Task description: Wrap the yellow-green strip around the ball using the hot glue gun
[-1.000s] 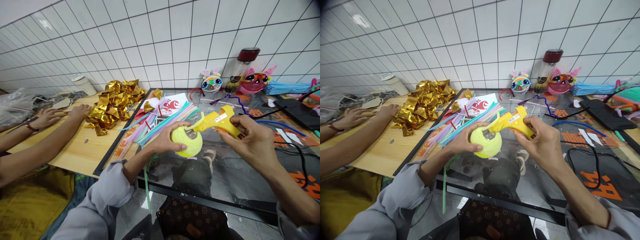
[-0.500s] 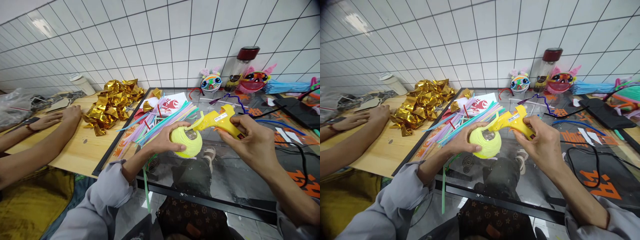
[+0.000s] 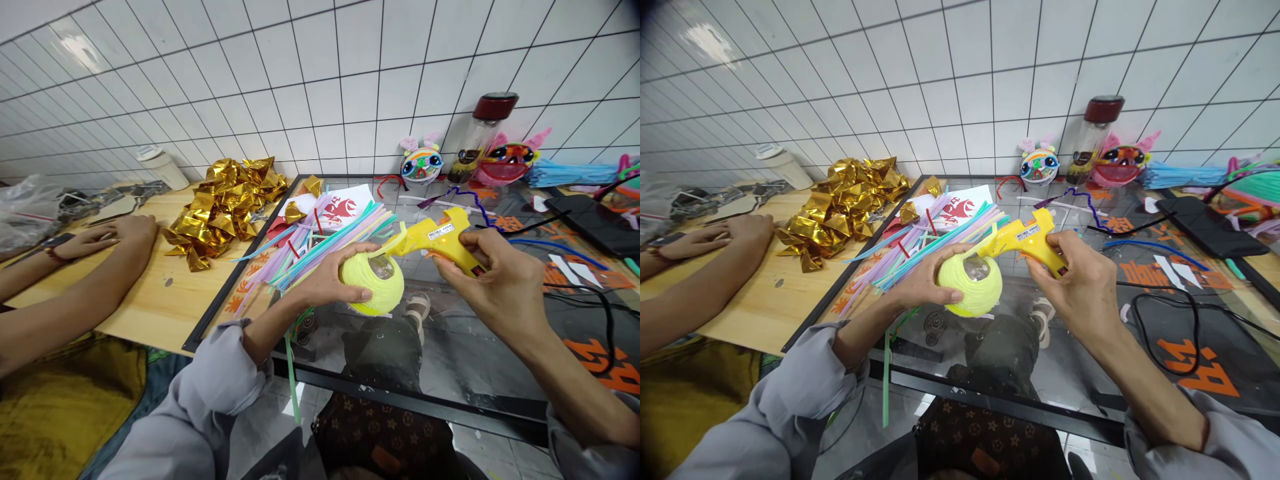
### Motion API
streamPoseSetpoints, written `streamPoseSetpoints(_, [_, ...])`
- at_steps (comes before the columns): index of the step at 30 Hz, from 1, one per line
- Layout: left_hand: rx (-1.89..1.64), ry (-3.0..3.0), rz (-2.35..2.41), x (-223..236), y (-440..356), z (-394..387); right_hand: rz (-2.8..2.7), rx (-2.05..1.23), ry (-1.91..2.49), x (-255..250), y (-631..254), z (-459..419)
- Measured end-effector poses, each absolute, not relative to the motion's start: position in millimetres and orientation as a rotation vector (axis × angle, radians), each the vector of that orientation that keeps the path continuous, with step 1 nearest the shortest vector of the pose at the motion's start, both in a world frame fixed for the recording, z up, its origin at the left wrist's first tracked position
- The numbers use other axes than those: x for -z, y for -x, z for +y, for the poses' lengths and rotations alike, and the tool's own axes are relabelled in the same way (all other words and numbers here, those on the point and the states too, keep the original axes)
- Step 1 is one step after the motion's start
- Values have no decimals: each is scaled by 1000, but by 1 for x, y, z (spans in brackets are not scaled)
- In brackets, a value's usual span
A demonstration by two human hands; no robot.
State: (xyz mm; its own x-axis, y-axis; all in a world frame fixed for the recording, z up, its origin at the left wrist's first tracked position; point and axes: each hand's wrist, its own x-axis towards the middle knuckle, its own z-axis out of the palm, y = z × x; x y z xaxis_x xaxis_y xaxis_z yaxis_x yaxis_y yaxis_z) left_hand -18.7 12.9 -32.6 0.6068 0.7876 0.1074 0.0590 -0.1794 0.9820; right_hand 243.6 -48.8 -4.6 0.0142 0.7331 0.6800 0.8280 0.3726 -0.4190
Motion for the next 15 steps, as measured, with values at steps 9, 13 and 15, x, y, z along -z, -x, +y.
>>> streamPoseSetpoints(9, [-739,-1674,722,30,19,14,-1726,40,1356,6,-247,-44])
streamPoseSetpoints(13, [-738,-1634,704,33,19,16,-1741,15,1349,5,-249,-45])
streamPoseSetpoints(15, [-737,-1617,686,34,20,17,-1751,20,1332,4,-250,-45])
